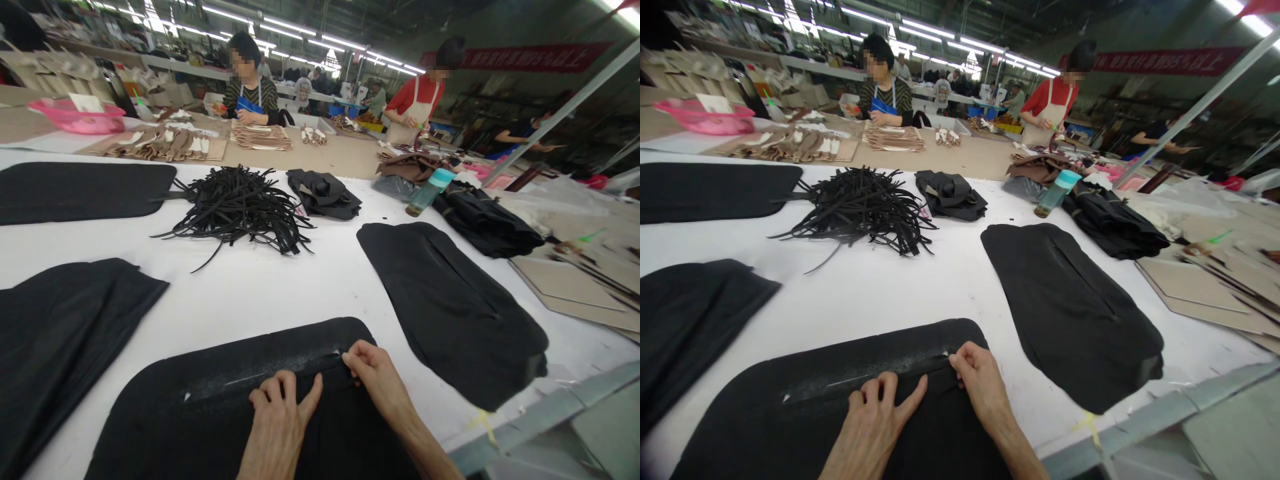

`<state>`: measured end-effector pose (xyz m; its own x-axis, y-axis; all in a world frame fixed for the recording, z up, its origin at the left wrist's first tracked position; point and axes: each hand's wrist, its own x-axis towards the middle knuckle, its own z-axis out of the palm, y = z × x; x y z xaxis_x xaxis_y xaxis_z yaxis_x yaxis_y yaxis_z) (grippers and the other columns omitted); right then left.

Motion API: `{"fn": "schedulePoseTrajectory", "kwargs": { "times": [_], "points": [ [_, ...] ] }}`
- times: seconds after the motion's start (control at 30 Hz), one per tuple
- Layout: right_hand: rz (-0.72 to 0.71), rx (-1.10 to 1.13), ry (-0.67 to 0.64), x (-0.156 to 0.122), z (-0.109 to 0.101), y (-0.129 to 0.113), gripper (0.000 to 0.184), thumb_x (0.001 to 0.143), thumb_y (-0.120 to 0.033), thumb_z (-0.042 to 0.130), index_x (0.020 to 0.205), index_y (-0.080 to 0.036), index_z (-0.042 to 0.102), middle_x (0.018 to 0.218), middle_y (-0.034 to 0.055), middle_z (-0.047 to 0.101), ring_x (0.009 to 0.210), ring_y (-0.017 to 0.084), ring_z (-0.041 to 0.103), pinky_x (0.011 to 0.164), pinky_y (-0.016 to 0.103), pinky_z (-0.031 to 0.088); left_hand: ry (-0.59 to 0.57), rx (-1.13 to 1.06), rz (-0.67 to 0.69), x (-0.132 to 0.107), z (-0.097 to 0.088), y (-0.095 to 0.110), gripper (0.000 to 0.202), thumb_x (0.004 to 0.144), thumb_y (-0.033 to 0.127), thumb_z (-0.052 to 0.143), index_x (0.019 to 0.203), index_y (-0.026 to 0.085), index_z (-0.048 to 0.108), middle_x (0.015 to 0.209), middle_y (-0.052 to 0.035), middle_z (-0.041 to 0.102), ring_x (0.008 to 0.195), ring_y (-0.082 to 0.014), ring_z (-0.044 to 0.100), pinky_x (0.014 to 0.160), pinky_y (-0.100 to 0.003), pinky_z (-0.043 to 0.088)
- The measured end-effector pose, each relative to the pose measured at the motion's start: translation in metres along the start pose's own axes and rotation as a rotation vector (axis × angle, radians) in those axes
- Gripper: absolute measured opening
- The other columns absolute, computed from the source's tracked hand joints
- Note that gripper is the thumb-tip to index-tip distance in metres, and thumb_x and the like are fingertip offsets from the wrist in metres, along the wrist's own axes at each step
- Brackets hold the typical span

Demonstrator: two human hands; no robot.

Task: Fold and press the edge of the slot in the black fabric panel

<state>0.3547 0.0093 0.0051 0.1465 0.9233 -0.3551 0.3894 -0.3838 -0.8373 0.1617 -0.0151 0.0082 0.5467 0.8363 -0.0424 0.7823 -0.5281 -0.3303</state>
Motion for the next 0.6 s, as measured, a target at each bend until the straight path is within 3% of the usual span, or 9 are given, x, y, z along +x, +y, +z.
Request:
{"fn": "schedulePoseTrajectory", "kwargs": {
  "times": [0.13,0.3,0.47,0.6],
  "points": [
    [0.012,-0.093,0.066,-0.001,0.004,0.001,0.023,0.080,-0.037,0.047,0.063,-0.022,0.044,0.054,-0.0063,0.043,0.054,0.013,0.046,0.052,0.024,0.036,0.047,-0.057,-0.020,-0.001,0.002,0.000,0.062,0.081,0.019,0.051,0.133,0.047,0.033,0.091,-0.0077,0.053,0.068,-0.0229,0.052,0.059,-0.036,0.036],
    [-0.035,-0.432,0.179,-0.004,0.011,-0.003,0.027,0.085,-0.035,0.043,0.061,-0.023,0.040,0.053,-0.0049,0.044,0.055,0.014,0.045,0.051,0.025,0.030,0.075,-0.078,-0.025,-0.002,0.003,0.001,0.059,0.083,0.017,0.046,0.133,0.045,0.034,0.092,-0.0097,0.054,0.068,-0.0245,0.052,0.060,-0.039,0.038],
    [-0.026,-0.628,0.187,-0.006,0.014,-0.009,0.025,0.087,-0.032,0.041,0.063,-0.023,0.038,0.055,-0.0032,0.048,0.057,0.016,0.048,0.053,0.026,0.028,0.047,0.021,0.001,-0.003,0.003,0.000,0.063,0.082,0.013,0.044,0.138,0.039,0.029,0.094,-0.0115,0.057,0.069,-0.0258,0.055,0.060,-0.040,0.041],
    [-0.018,-0.715,0.174,-0.007,0.016,-0.012,0.025,0.089,-0.029,0.040,0.065,-0.023,0.037,0.057,-0.0021,0.051,0.058,0.017,0.051,0.054,0.027,0.029,0.049,0.055,0.004,-0.002,0.003,0.000,0.057,0.082,0.013,0.043,0.137,0.031,0.036,0.092,-0.0123,0.057,0.069,-0.0255,0.055,0.058,-0.039,0.042]
  ]
}}
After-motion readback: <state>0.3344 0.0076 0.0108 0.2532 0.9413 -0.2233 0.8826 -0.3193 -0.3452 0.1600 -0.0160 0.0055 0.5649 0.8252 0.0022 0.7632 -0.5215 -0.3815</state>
